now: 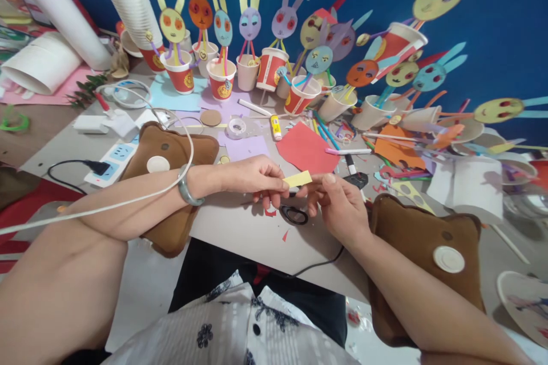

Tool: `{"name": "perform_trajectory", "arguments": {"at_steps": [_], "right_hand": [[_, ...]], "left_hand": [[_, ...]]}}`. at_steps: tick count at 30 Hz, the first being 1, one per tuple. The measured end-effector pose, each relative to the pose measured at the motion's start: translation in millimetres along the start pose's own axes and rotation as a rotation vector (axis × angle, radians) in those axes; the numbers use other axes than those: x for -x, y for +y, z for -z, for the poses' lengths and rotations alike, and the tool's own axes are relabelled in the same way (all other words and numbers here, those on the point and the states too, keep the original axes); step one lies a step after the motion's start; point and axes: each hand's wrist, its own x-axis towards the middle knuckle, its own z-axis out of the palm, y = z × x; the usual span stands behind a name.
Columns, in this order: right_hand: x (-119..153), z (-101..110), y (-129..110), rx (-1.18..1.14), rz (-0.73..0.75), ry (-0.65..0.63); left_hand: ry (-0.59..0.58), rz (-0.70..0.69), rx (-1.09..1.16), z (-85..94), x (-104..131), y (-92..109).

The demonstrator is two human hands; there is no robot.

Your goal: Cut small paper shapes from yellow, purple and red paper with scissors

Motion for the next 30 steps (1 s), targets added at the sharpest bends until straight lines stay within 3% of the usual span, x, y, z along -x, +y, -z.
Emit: {"name": "perform_trajectory", "arguments": {"at_steps": [6,15,19,25,28,30], "right_hand": [[2.5,-5.6,-10.5,0.134,-0.006,-0.051],[3.9,-6.9,-8.6,0.183,-0.035,-0.098],[5.2,-9.3,-9.0,0.222,-0.040,-0.137],[6.6,-8.8,-7.6,0.285,-0.019,-0.182],[4.6,-2.1,-9.3,0.457,0.075,-0.151],[3.7,2.8,-12.4,0.710,0.169,-0.179]], "left_hand": [[-0.045,-0.044,-0.080,1.8,-0.4,-4.1],[0.051,-0.161,-0.030,1.6,-1.3,-5.6],[0.077,-0.155,-0.049,1.2,-3.3,-6.0],[0.017,-0.114,-0.045,-0.7,-3.4,-5.5],[0.098,-0.168,-0.027,2.4,-3.9,-7.6],[0.208,-0.224,-0.027,5.5,-4.7,-8.9]]}}
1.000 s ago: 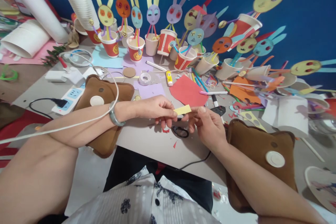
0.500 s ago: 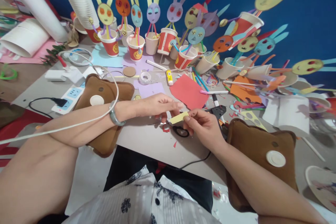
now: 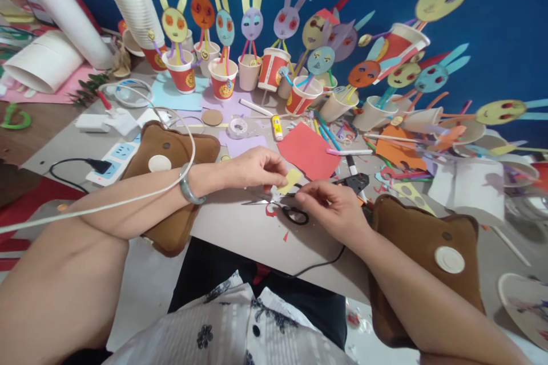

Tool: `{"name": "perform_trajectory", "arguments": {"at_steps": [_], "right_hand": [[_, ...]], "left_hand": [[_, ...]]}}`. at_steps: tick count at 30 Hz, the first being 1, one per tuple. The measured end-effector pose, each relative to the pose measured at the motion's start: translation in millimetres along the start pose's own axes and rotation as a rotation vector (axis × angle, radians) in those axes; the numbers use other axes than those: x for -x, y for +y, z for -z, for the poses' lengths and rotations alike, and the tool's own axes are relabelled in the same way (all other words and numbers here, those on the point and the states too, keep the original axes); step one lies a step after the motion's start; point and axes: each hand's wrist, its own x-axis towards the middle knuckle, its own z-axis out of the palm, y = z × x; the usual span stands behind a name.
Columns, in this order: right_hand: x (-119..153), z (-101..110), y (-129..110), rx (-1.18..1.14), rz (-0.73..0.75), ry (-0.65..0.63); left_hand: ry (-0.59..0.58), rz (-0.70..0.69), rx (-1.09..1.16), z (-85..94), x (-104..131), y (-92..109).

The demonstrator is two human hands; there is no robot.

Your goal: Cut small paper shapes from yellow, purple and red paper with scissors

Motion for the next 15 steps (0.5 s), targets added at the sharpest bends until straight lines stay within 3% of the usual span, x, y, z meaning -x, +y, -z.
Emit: {"name": "perform_trajectory", "arguments": {"at_steps": [3,6,9,15], "right_hand": [[1.9,5.4,-1.0,0.444,0.082,-0.138],[4.7,4.4,-2.1,0.721,0.115,-0.214],[5.0,1.9,-1.5,0.766,0.144,-0.248],[0.4,3.3,-0.9,0.635,0.141,-0.280]], "left_hand": [[0.128,-0.041,0.005,2.6,-1.6,-0.1],[0.197,-0.051,0.059,1.4,-2.2,2.1],[0.236,-0.094,0.093,-0.2,-1.6,4.2],[0.282,-0.131,0.111,4.4,0.2,7.3]]}}
